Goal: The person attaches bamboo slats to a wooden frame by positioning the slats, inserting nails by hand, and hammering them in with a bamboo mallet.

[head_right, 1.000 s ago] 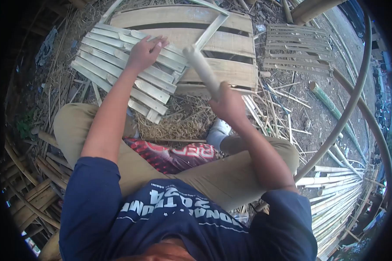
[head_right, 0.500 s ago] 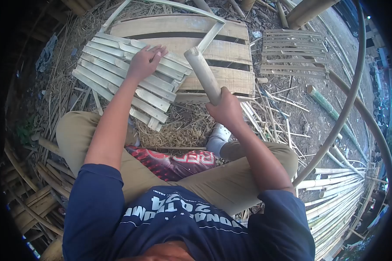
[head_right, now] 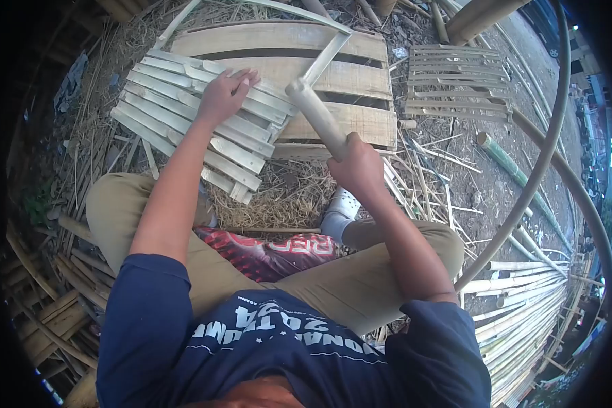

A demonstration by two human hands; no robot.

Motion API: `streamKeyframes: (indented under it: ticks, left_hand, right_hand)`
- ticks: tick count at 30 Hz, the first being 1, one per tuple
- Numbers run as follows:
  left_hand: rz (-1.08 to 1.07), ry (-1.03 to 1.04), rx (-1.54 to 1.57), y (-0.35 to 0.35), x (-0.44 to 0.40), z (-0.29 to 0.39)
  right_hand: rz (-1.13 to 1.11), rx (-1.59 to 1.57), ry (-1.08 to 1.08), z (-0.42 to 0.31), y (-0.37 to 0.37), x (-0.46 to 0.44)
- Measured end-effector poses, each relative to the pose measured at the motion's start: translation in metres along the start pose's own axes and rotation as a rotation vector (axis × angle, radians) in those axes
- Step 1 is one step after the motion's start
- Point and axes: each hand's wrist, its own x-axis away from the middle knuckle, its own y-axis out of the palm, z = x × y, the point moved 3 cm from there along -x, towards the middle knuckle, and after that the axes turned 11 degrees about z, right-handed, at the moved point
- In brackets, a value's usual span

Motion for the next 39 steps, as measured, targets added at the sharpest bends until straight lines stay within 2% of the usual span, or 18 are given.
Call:
streamKeyframes:
  ticks: [7,10,11,12,14,15,16,18,23,28,29,31,33,35,37,39]
  left_hand:
    - [-0.017,0.033,-0.042,0.000,0.001,0.001]
    - [-0.003,0.003,-0.027,0.001,0.000,-0.001]
    - [0.017,-0.007,-0.038,0.000,-0.005,-0.001]
    - [0.034,-0.028,-0.050,0.001,-0.005,-0.001]
    - [0.025,-0.039,-0.051,0.000,0.013,0.002]
    - [0.019,-0.004,-0.033,0.001,0.013,0.002]
    - [0.033,0.056,-0.023,-0.002,0.000,0.003]
    - [-0.010,0.021,-0.037,0.004,-0.002,-0.003]
    - [-0.051,0.036,-0.048,-0.003,-0.001,0.003]
    - [-0.129,0.050,-0.087,0.000,-0.002,-0.005]
    - [-0.259,-0.005,-0.069,-0.001,-0.005,-0.010]
    - [-0.377,-0.063,0.012,-0.015,-0.012,-0.002]
    - [-0.527,-0.206,0.106,-0.040,-0.019,0.008]
    - [-0.561,-0.108,0.020,-0.079,-0.027,0.011]
    - [-0.553,-0.062,-0.051,-0.122,-0.032,-0.003]
    - [-0.575,-0.197,-0.068,-0.179,-0.035,-0.029]
  right_hand:
    - [0.049,-0.030,-0.003,-0.003,0.005,0.000]
    - [0.029,-0.115,0.041,0.003,-0.018,-0.008]
    - [0.179,-0.276,0.072,-0.018,-0.056,-0.001]
    - [0.436,-0.439,0.067,-0.029,-0.077,0.006]
    - [0.344,-0.401,0.082,-0.011,-0.032,0.007]
    - [-0.075,0.041,-0.004,0.001,-0.005,-0.002]
    - [-0.065,-0.066,0.068,0.013,0.020,-0.006]
    - [0.035,-0.010,0.026,-0.004,0.001,-0.006]
    - [-0.090,0.062,-0.049,-0.001,-0.010,-0.010]
    - [0.100,-0.110,-0.116,-0.034,-0.048,-0.016]
    - [0.134,-0.169,-0.119,-0.040,-0.051,-0.019]
    - [0.176,-0.218,-0.151,-0.051,-0.053,-0.024]
    - [0.081,-0.225,-0.102,-0.058,-0.044,-0.039]
    - [-0.089,-0.278,-0.011,-0.084,-0.051,-0.043]
    - [-0.045,-0.257,-0.096,-0.100,-0.040,-0.052]
    - [-0.069,-0.248,-0.126,-0.126,-0.037,-0.054]
